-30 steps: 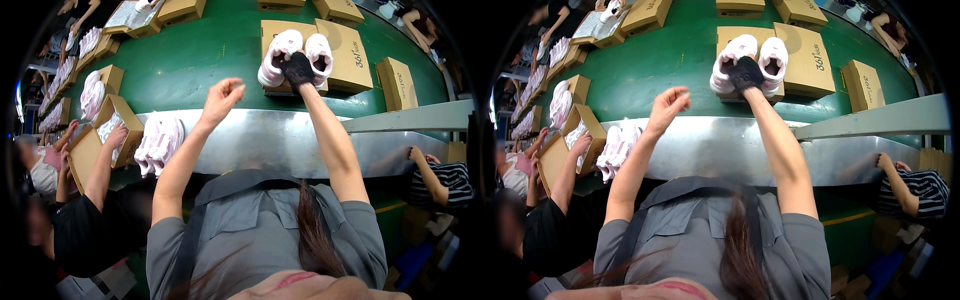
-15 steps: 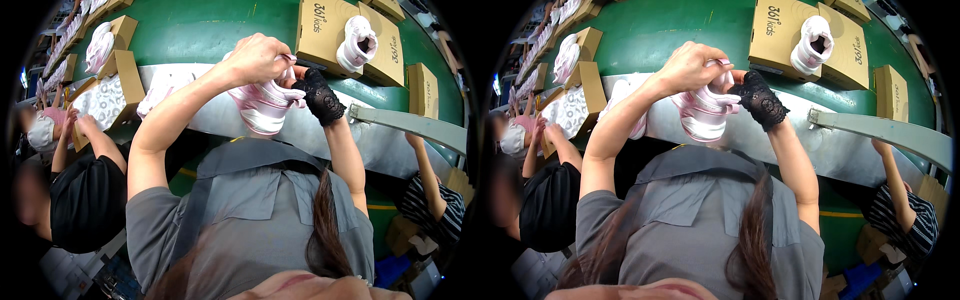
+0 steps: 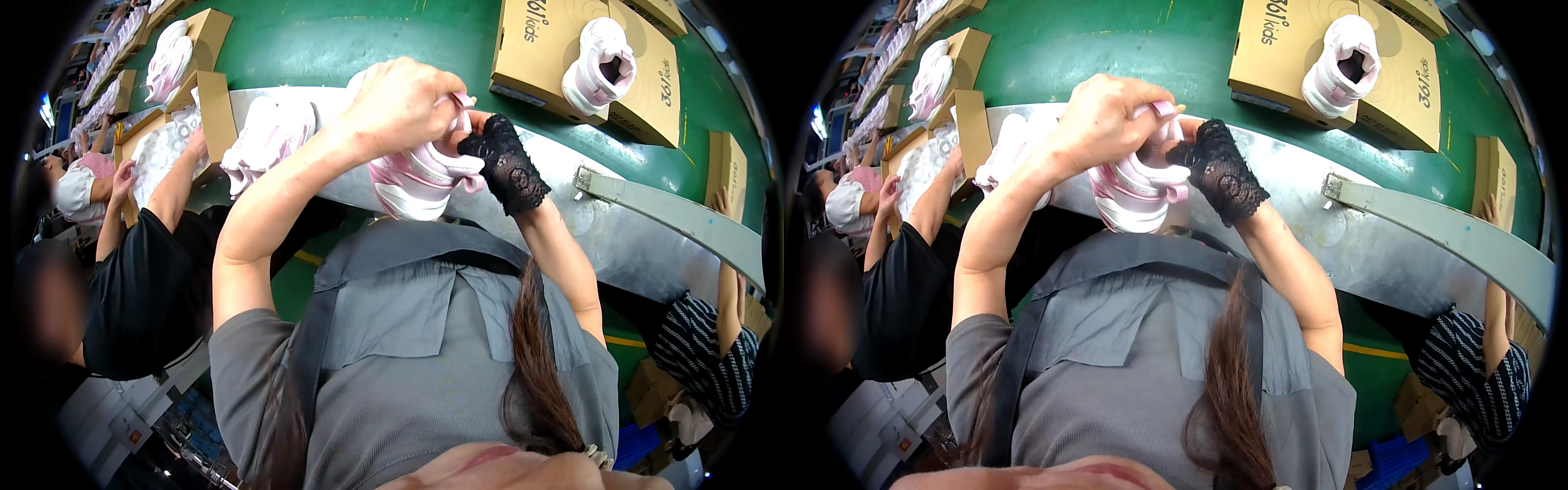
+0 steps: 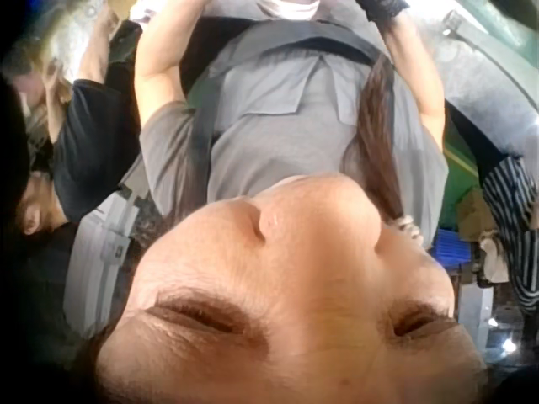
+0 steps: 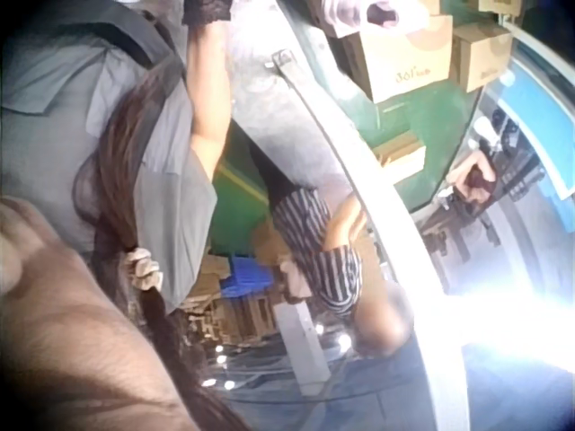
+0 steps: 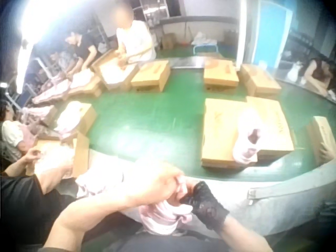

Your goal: The person places pairs of pink and white sneakers into cardboard boxes labeled '361° kids' on a conveyor belt. They wrap the shoes in tissue paper, close the boxes, and push them down the line.

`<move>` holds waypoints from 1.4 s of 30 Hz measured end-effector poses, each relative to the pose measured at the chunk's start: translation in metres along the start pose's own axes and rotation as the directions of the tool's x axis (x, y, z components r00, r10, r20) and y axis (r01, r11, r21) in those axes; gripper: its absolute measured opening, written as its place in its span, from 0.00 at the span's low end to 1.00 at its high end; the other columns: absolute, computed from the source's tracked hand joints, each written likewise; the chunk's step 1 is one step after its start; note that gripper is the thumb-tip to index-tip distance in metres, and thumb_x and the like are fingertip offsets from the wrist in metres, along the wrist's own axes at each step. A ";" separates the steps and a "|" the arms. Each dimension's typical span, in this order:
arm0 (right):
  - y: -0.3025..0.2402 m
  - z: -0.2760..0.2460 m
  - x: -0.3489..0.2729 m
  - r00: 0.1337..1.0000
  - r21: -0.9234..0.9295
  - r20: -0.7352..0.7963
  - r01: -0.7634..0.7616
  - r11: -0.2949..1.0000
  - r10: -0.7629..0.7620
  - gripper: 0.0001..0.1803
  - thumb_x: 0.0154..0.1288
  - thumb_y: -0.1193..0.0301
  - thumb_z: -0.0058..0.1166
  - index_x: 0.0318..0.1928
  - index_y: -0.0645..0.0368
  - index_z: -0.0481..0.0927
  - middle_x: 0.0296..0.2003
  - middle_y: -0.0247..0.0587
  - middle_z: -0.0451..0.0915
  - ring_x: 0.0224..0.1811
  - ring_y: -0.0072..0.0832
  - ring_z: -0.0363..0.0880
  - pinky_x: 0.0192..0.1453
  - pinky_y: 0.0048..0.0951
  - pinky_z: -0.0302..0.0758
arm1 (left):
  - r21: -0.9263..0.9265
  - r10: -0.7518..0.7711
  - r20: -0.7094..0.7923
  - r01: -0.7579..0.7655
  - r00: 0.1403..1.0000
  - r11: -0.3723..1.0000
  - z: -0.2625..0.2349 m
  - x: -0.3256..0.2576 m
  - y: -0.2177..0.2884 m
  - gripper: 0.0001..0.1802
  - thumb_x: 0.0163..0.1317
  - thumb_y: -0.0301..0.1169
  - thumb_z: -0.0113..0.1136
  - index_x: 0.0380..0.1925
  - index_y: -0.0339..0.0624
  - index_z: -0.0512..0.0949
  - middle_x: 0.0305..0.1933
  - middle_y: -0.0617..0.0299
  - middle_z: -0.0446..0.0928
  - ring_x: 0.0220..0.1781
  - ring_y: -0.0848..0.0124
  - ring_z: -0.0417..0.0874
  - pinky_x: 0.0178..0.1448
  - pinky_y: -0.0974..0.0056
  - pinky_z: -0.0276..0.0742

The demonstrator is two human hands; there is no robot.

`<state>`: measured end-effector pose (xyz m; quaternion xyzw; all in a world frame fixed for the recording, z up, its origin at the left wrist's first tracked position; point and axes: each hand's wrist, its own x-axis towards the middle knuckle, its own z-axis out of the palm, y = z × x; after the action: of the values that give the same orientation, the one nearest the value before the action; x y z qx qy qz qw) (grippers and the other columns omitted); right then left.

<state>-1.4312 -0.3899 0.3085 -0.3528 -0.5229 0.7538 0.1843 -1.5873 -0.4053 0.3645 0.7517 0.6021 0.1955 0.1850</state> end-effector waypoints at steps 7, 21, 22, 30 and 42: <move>0.007 -0.010 0.004 1.000 -0.018 -0.002 -0.007 1.000 0.007 0.13 0.49 0.72 0.52 0.34 0.69 0.76 0.27 0.35 0.77 0.33 0.19 0.73 0.40 0.22 0.70 | 0.035 0.043 0.054 -0.045 0.998 0.998 0.007 0.011 -0.002 0.08 0.50 0.31 0.53 0.27 0.42 0.79 0.24 0.54 0.77 0.28 0.56 0.77 0.32 0.60 0.73; 0.008 -0.270 0.032 0.580 -0.626 -0.665 -0.089 0.775 -0.470 0.18 0.45 0.63 0.54 0.34 0.64 0.77 0.28 0.50 0.79 0.31 0.39 0.79 0.37 0.32 0.71 | 0.171 -0.170 0.124 0.148 0.978 0.974 0.020 -0.106 -0.102 0.17 0.52 0.39 0.58 0.37 0.40 0.77 0.34 0.52 0.77 0.38 0.58 0.78 0.40 0.61 0.73; -0.015 -0.238 0.019 0.647 -0.616 -0.643 -0.119 0.779 -0.410 0.18 0.45 0.64 0.53 0.35 0.64 0.77 0.28 0.50 0.79 0.33 0.36 0.79 0.37 0.31 0.71 | 0.076 -0.217 0.109 0.210 0.970 0.975 0.017 -0.105 -0.097 0.17 0.52 0.39 0.58 0.37 0.39 0.76 0.34 0.52 0.77 0.38 0.59 0.78 0.41 0.62 0.73; 0.003 -0.071 0.015 0.592 -0.583 -0.455 0.368 0.725 -0.666 0.19 0.50 0.79 0.46 0.47 0.66 0.72 0.32 0.41 0.78 0.34 0.23 0.76 0.41 0.25 0.71 | -0.364 -0.072 -0.225 -0.015 0.972 0.931 0.000 -0.029 0.003 0.24 0.48 0.35 0.63 0.45 0.36 0.72 0.33 0.55 0.76 0.34 0.69 0.78 0.40 0.67 0.72; -0.019 0.009 0.009 0.689 -0.552 -0.349 0.397 0.733 -0.636 0.27 0.45 0.80 0.48 0.51 0.61 0.70 0.42 0.43 0.76 0.44 0.21 0.72 0.50 0.24 0.69 | -0.239 -0.131 -0.185 0.085 0.974 0.967 -0.035 -0.018 0.014 0.11 0.45 0.25 0.55 0.32 0.34 0.74 0.18 0.54 0.74 0.18 0.72 0.73 0.24 0.68 0.68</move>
<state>-1.4462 -0.3827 0.3244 -0.4060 -0.6869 0.4076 0.4441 -1.5975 -0.4243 0.4003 0.6677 0.6312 0.3278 0.2199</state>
